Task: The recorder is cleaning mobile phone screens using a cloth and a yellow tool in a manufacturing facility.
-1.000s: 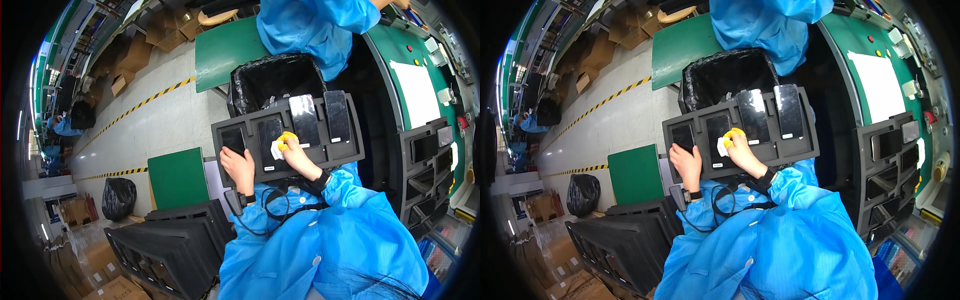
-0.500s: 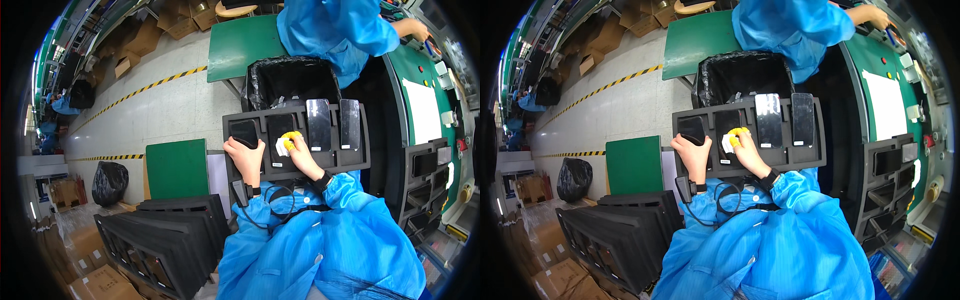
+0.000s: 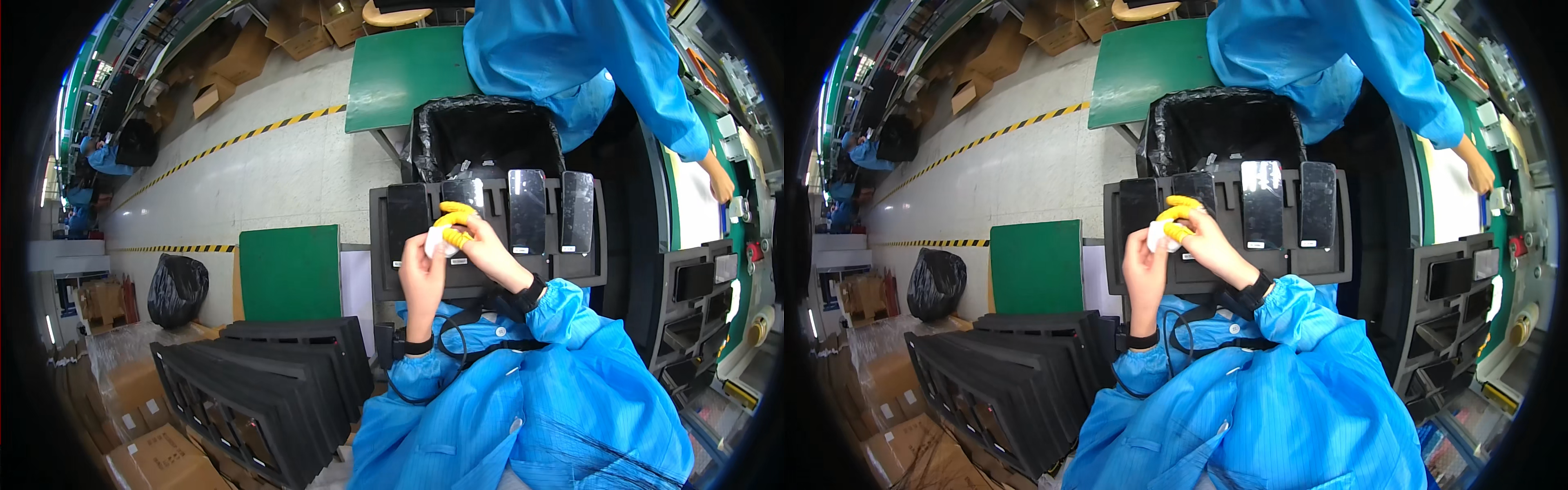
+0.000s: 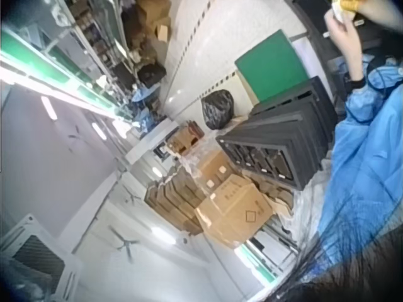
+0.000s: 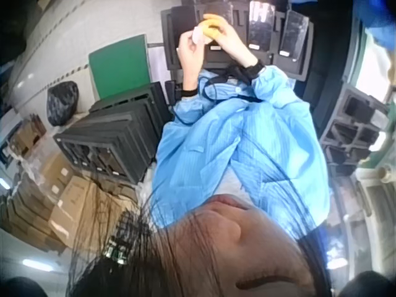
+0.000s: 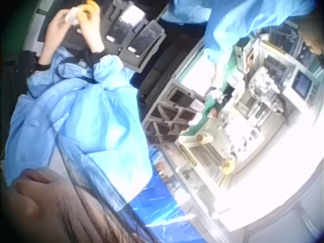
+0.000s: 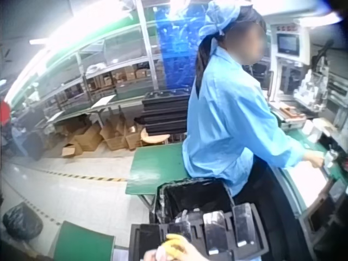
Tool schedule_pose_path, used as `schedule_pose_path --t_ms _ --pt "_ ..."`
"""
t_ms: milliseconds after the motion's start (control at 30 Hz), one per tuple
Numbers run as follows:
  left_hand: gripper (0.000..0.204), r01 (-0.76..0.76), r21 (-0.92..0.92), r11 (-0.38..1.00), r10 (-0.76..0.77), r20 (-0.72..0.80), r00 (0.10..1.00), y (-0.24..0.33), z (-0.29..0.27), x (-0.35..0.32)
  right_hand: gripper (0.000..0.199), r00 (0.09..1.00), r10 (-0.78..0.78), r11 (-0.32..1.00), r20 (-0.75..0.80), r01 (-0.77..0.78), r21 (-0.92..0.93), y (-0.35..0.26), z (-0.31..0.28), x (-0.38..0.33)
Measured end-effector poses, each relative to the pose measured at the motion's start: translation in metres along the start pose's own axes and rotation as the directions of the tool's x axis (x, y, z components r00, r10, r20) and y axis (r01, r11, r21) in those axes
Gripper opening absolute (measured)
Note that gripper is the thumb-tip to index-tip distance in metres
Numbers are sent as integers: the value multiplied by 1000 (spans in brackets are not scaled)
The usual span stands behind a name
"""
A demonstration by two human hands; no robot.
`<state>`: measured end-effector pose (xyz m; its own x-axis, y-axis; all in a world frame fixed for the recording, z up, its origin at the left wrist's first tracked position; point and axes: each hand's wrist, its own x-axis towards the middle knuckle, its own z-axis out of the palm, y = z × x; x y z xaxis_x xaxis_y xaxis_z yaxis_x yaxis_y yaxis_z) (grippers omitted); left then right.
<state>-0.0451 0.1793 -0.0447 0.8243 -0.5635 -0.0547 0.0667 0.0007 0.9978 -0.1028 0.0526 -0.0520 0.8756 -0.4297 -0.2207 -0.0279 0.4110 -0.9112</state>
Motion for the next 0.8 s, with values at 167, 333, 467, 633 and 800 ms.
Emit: schedule_pose_path --t_ms 167,333,467,633,800 --pt "20 0 31 1000 7 -247 969 -6 -45 0 24 883 -464 409 69 282 -868 -14 12 40" --pt "28 164 -72 984 -174 -172 970 -12 -65 -5 28 851 -512 -11 121 134 -991 -9 0 81" --pt "33 -121 687 717 212 -49 976 -19 -47 -6 22 892 -418 -75 169 151 -986 8 3 91" --pt "43 -93 872 481 117 41 992 -28 -41 -17 24 793 -507 -18 338 383 -924 11 3 91" --pt "39 -117 808 578 223 -18 975 -29 -49 -28 20 790 -394 70 469 535 -842 -5 19 56"
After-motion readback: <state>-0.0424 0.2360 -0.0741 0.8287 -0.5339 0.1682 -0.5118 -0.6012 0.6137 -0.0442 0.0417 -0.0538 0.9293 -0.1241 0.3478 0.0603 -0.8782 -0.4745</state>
